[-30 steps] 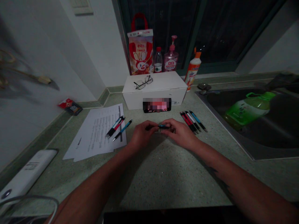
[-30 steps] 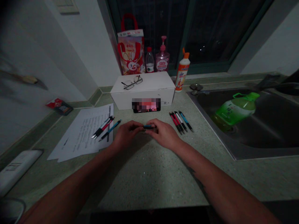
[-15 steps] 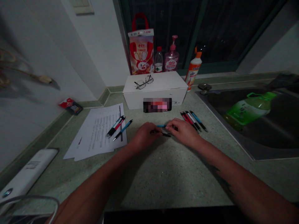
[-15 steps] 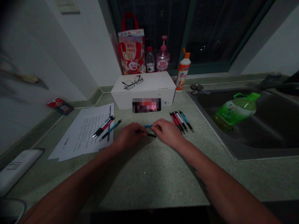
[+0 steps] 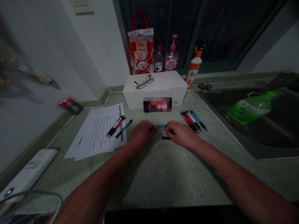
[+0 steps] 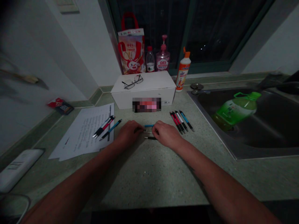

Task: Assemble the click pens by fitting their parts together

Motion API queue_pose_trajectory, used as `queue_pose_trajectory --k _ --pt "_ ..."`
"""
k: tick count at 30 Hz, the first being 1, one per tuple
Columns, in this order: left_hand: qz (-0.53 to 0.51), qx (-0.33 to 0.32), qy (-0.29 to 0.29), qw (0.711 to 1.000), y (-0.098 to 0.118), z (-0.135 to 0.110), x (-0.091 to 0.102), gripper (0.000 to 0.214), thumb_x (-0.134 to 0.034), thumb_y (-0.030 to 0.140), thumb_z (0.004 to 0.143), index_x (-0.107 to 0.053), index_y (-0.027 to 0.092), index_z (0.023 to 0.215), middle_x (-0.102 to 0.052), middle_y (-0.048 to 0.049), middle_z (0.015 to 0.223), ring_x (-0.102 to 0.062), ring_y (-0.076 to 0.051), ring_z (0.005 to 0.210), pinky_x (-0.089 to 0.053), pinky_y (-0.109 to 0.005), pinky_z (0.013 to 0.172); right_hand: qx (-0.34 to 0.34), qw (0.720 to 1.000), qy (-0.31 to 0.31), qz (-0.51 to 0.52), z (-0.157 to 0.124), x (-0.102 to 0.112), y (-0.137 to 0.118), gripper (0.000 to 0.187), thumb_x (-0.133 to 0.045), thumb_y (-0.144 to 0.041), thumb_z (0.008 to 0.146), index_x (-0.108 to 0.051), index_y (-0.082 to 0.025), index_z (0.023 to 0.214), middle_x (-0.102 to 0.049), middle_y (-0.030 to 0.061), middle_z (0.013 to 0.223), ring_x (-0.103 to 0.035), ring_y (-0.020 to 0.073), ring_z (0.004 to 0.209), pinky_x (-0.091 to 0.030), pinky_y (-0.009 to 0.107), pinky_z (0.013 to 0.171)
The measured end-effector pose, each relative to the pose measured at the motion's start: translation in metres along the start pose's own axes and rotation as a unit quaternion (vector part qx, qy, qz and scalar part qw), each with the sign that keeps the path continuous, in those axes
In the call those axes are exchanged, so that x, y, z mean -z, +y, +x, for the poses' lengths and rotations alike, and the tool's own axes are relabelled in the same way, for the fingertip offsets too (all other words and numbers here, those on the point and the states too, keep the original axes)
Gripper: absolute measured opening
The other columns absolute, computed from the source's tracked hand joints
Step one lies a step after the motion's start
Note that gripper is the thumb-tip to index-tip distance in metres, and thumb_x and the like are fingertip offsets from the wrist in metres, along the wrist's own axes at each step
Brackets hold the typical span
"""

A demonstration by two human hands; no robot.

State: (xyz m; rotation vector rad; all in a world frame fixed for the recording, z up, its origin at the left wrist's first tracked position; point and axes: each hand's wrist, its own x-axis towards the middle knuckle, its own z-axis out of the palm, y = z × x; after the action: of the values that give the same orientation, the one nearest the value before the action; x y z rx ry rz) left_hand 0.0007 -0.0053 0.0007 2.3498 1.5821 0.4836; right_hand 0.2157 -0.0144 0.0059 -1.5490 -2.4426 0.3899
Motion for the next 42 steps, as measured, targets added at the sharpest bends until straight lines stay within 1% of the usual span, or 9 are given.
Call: queue_pose_trajectory --k 8,11,18,24,28,31,33,37,42 --pt "0.061 -0.007 -0.021 0.998 -0.002 0.000 0.004 0.018 -0.059 0.020 0.094 -0.076 0.019 0.091 -0.070 -0.0080 0.093 -0.062 -0.025 0.097 -0.049 -0.038 0.088 -0.001 1.000 -0.004 -0.015 0.000 0.003 0.005 0.015 -0.054 -0.022 0.097 -0.067 -0.019 0.090 -0.066 0.0059 0.096 -0.063 0.0181 0.083 -0.040 0.027 0.070" --pt "0.058 -0.011 -0.027 0.998 -0.003 0.000 0.005 0.019 -0.057 0.020 0.094 -0.076 0.019 0.091 -0.070 -0.0080 0.092 -0.062 -0.024 0.094 -0.050 -0.038 0.088 0.000 1.000 -0.006 -0.018 0.000 0.003 0.006 0.014 -0.055 -0.021 0.096 -0.067 -0.019 0.090 -0.065 0.0059 0.095 -0.063 0.0185 0.083 -0.040 0.028 0.069" --pt "0.030 -0.032 -0.011 0.999 0.002 -0.003 0.001 0.017 -0.060 0.019 0.092 -0.075 0.020 0.085 -0.070 -0.0085 0.088 -0.062 -0.026 0.090 -0.050 -0.041 0.085 0.016 1.000 0.009 -0.008 0.000 -0.001 0.007 0.012 -0.058 -0.021 0.095 -0.067 -0.021 0.088 -0.066 0.0054 0.095 -0.063 0.0185 0.081 -0.040 0.029 0.067" --pt "0.022 -0.042 -0.007 0.999 0.010 -0.007 -0.005 0.016 -0.059 0.019 0.095 -0.075 0.017 0.093 -0.070 -0.0099 0.095 -0.062 -0.026 0.094 -0.049 -0.039 0.087 0.027 1.000 0.012 -0.009 0.001 -0.005 0.004 0.012 -0.058 -0.022 0.096 -0.067 -0.021 0.088 -0.065 0.0044 0.093 -0.063 0.0176 0.079 -0.040 0.029 0.067" --pt "0.029 -0.097 0.001 0.995 0.009 -0.006 -0.007 0.023 -0.055 0.017 0.098 -0.073 0.019 0.112 -0.070 -0.0094 0.104 -0.060 -0.025 0.100 -0.048 -0.038 0.090 0.019 0.998 0.051 0.014 0.001 -0.004 0.005 0.015 -0.057 -0.027 0.099 -0.070 -0.021 0.104 -0.067 0.0059 0.104 -0.066 0.0197 0.089 -0.045 0.029 0.072" --pt "0.061 -0.137 -0.018 0.988 0.007 -0.004 -0.008 0.022 -0.056 0.015 0.097 -0.074 0.020 0.107 -0.070 -0.0087 0.101 -0.059 -0.025 0.099 -0.047 -0.038 0.090 0.020 0.996 0.085 0.013 0.002 -0.003 0.006 0.028 -0.053 -0.024 0.101 -0.067 -0.023 0.125 -0.066 0.0078 0.119 -0.066 0.0222 0.104 -0.049 0.031 0.079" --pt "0.078 -0.141 -0.025 0.987 0.005 -0.002 -0.008 0.020 -0.057 0.014 0.096 -0.075 0.020 0.102 -0.070 -0.0090 0.100 -0.058 -0.026 0.099 -0.047 -0.038 0.089 0.018 0.997 0.080 -0.006 0.002 -0.003 0.005 0.032 -0.052 -0.022 0.101 -0.066 -0.024 0.130 -0.065 0.0081 0.124 -0.066 0.0228 0.107 -0.051 0.031 0.080" --pt "0.074 -0.123 -0.029 0.989 0.003 0.001 -0.006 0.021 -0.056 0.015 0.096 -0.077 0.020 0.098 -0.072 -0.0084 0.098 -0.059 -0.025 0.096 -0.047 -0.038 0.090 0.010 0.998 0.044 -0.051 0.003 -0.002 0.004 0.029 -0.053 -0.023 0.101 -0.071 -0.024 0.124 -0.067 0.0082 0.121 -0.068 0.0226 0.102 -0.052 0.031 0.076" --pt "0.014 -0.088 -0.009 0.996 0.001 0.001 -0.005 0.020 -0.058 0.016 0.095 -0.077 0.020 0.094 -0.073 -0.0077 0.095 -0.062 -0.025 0.094 -0.047 -0.039 0.090 0.018 0.997 0.037 -0.061 0.003 0.000 0.004 0.021 -0.056 -0.023 0.100 -0.073 -0.022 0.113 -0.069 0.0079 0.115 -0.068 0.0226 0.103 -0.051 0.031 0.078"
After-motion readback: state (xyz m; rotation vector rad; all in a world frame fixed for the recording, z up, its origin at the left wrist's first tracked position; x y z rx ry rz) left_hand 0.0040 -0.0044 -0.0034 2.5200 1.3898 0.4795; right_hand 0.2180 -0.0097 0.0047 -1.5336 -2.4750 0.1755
